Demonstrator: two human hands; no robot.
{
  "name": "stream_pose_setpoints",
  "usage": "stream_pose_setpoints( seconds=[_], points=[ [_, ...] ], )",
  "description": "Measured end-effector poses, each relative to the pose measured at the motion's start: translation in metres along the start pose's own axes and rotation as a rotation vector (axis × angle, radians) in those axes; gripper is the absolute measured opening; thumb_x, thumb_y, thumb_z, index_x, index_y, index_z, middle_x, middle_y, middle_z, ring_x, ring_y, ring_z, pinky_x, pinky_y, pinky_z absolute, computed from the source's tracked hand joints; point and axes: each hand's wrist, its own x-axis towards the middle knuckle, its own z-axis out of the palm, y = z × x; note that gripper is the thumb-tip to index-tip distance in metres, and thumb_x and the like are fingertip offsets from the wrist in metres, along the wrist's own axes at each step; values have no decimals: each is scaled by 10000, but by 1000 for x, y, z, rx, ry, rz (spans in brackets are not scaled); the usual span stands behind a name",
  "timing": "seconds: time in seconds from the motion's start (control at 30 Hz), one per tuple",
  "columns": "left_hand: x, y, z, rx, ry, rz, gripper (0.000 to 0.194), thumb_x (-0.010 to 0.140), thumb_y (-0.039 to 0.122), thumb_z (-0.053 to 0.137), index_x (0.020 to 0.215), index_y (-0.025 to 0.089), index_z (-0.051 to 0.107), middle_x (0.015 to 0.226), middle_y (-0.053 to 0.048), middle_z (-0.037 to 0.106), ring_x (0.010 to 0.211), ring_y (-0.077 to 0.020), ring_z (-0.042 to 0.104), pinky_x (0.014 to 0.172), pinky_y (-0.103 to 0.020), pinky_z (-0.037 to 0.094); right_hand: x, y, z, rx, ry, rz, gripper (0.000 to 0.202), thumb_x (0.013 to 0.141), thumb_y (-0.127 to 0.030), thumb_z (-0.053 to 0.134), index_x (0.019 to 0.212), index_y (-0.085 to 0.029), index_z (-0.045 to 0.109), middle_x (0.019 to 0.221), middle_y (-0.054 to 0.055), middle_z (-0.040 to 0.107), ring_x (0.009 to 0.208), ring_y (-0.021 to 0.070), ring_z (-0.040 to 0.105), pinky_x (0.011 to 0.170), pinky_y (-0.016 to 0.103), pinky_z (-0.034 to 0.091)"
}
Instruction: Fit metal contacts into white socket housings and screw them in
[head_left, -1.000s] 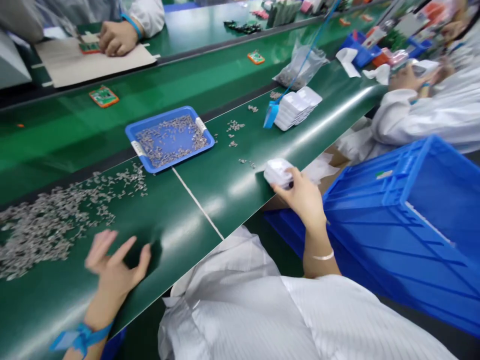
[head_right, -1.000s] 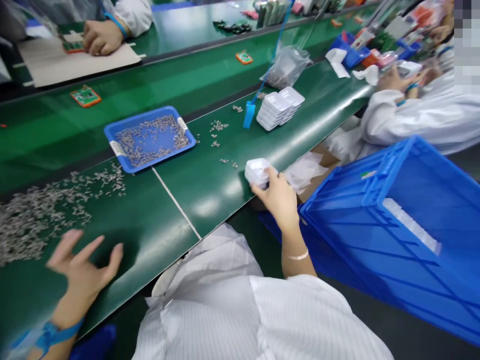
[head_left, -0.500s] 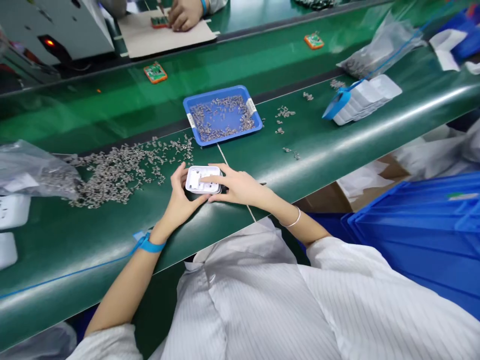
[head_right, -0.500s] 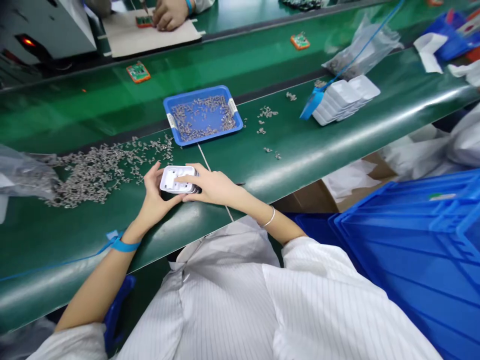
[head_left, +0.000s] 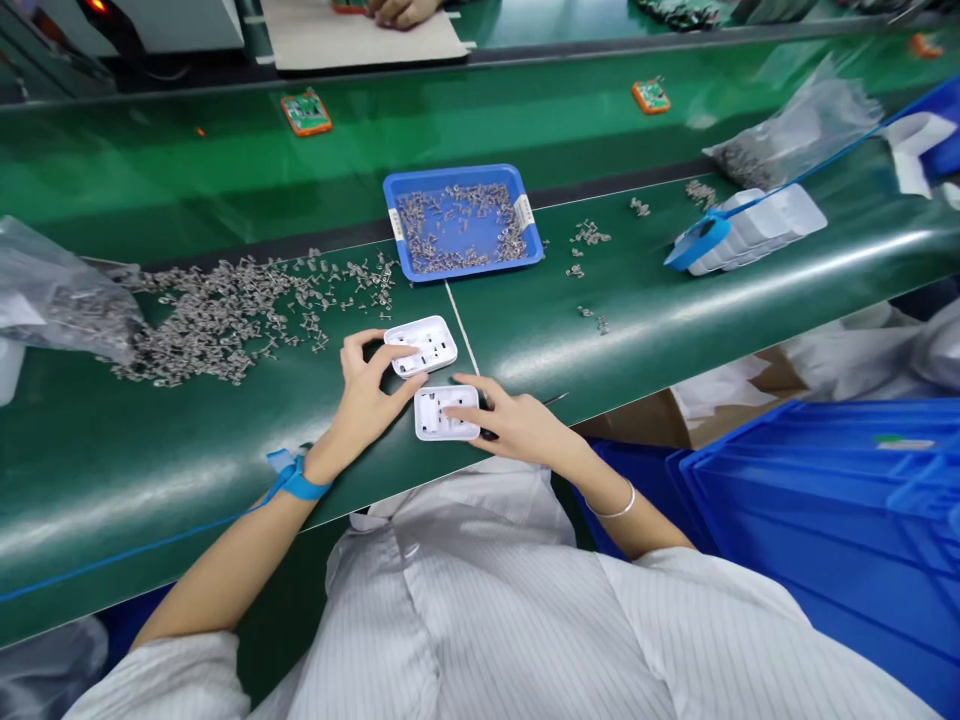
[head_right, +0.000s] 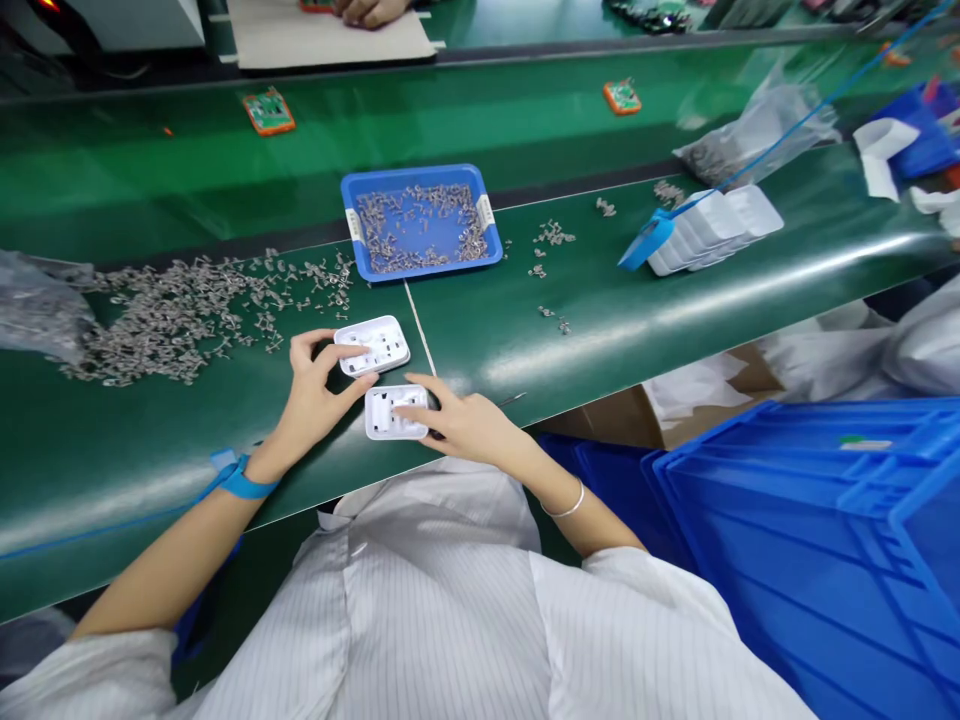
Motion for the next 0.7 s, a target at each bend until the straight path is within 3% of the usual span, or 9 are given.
stream_pose_setpoints(
  seconds=[0.1, 0.17, 0.3, 0.4, 0.47, 0.57, 0.7],
  points=[
    [2, 1, -3, -13, 137, 90, 210, 896, 356, 746, 1084, 271, 705, 1344, -76, 438, 1355, -308, 456, 1170, -528, 397, 2, 2, 6, -7, 64, 79, 346, 999, -375, 583, 1329, -288, 643, 1576, 153, 401, 851, 146, 654, 506, 230, 460],
    [4, 2, -5, -24, 214, 180, 145, 904, 334, 741, 1032, 271, 710, 1368, -59, 443, 1365, -298, 466, 1158, -513, 424, 2, 2, 7, -28, 94, 55, 314, 1021, -379, 554, 1303, -291, 661, 1556, 142, 436, 833, 131, 649, 502, 225, 443],
    [-1, 10, -9, -62, 250, 357, 117, 887, 323, 756, 989, 290, 709, 1362, -38, 458, 1331, -284, 499, 1170, -549, 431, -4, -1, 9, -112, 189, -59, 276, 1049, -316, 505, 1255, -305, 687, 1415, 73, 602, 759, 92, 633, 487, 225, 389],
    [-24, 24, -8, -45, 258, 506, 138, 828, 317, 787, 942, 305, 711, 1344, -34, 445, 1275, -261, 515, 1209, -578, 380, -11, 0, 11, -126, 289, -39, 244, 1043, -286, 507, 1156, -263, 722, 1276, 53, 688, 668, 82, 608, 465, 247, 363],
    [-45, 34, -3, -42, 223, 559, 158, 802, 291, 776, 946, 316, 716, 1321, -46, 453, 1225, -250, 526, 1196, -589, 379, -15, 2, 13, -110, 308, -4, 234, 1032, -274, 513, 1111, -225, 727, 1250, 68, 700, 645, 91, 607, 454, 260, 360],
    [-72, 45, 6, 15, 94, 506, 165, 801, 227, 756, 945, 301, 722, 1267, -73, 495, 1218, -273, 519, 1176, -617, 361, -15, 6, 14, -77, 287, 29, 232, 992, -220, 549, 1160, -199, 707, 1289, 81, 689, 696, 113, 652, 463, 264, 387],
    [-85, 48, 11, 56, -20, 452, 93, 820, 190, 746, 882, 249, 711, 1232, -89, 506, 1241, -301, 514, 1169, -629, 349, -8, 14, -1, 49, 245, 27, 213, 987, -215, 583, 1159, -221, 709, 1267, 57, 694, 781, 114, 687, 481, 242, 417]
  ],
)
